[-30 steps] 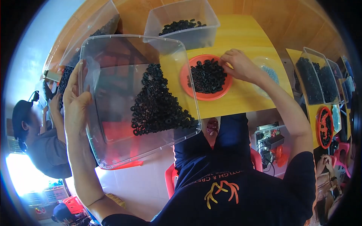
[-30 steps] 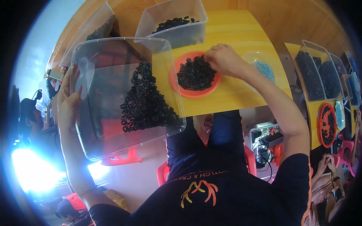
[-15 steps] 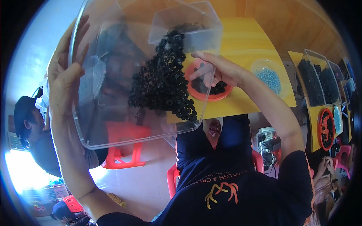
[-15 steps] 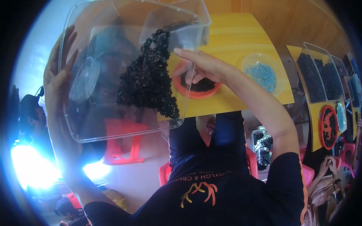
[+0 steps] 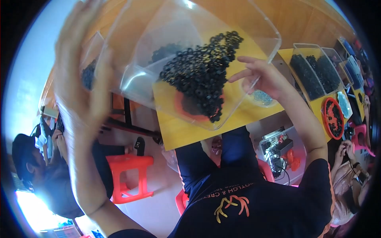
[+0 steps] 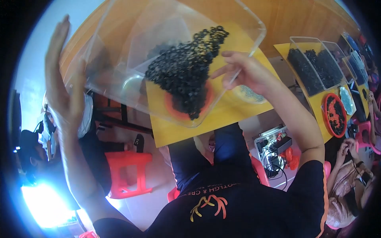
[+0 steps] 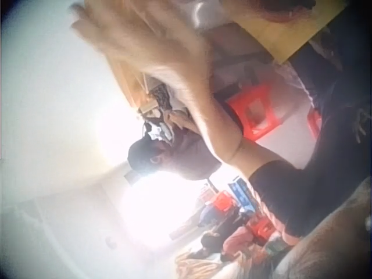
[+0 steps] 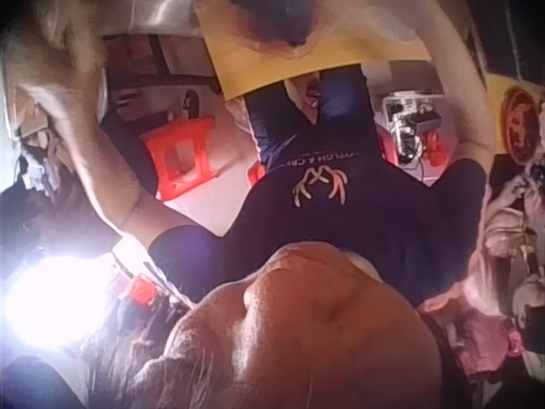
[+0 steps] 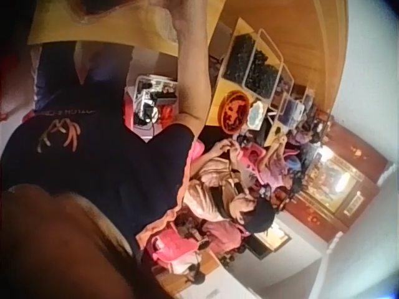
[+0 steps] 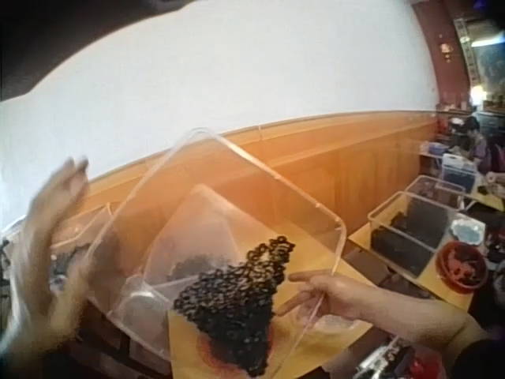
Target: The person assembles small plastic components by hand, inserting tiny beads into them.
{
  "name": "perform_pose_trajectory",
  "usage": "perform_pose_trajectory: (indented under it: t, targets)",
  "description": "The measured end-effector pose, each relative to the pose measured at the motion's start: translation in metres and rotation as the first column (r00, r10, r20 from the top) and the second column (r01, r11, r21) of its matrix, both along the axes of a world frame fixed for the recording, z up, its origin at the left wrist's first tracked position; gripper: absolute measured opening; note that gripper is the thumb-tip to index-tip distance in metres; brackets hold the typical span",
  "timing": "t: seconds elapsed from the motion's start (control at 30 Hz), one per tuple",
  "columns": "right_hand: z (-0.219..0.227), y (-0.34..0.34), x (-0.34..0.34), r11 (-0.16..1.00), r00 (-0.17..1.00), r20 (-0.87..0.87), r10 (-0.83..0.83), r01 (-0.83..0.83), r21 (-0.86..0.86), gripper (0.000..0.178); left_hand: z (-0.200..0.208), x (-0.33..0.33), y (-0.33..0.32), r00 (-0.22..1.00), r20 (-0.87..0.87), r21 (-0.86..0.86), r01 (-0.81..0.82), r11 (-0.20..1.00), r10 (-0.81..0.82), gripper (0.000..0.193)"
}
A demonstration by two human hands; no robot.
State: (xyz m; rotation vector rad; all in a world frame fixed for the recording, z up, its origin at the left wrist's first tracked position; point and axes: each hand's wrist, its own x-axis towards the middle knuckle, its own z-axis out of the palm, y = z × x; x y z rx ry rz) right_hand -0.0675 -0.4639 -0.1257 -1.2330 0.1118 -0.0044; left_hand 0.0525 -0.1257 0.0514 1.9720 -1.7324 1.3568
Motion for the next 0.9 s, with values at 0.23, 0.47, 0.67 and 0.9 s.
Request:
perform_pose_trajectory:
  t: [0.23,0.47,0.67,0.9]
  targets:
    - [0.010,-0.093,-0.011,0.956,0.979,-0.032,-0.202,0.204,0.213,0.023,-0.067,-0.028,-0.009,0.954,-0.293,0.122,-0.023,0.992,0.058,0.057]
    - [-0.009,-0.153,0.048,0.914,0.943,-0.143,-0.299,0.327,0.242,0.032,-0.144,-0.008,0.001,0.745,-0.667,0.125,0.093,0.988,0.015,0.046]
    - [-0.051,-0.168,0.110,0.840,0.858,-0.287,-0.426,0.493,0.228,0.047,-0.208,-0.005,0.026,0.537,-0.838,0.168,0.087,0.982,0.095,0.039]
    - [-0.057,-0.158,0.138,0.707,0.822,-0.467,-0.325,0.539,0.458,0.051,-0.250,-0.004,0.038,0.339,-0.936,0.111,0.044,0.993,0.090,0.026]
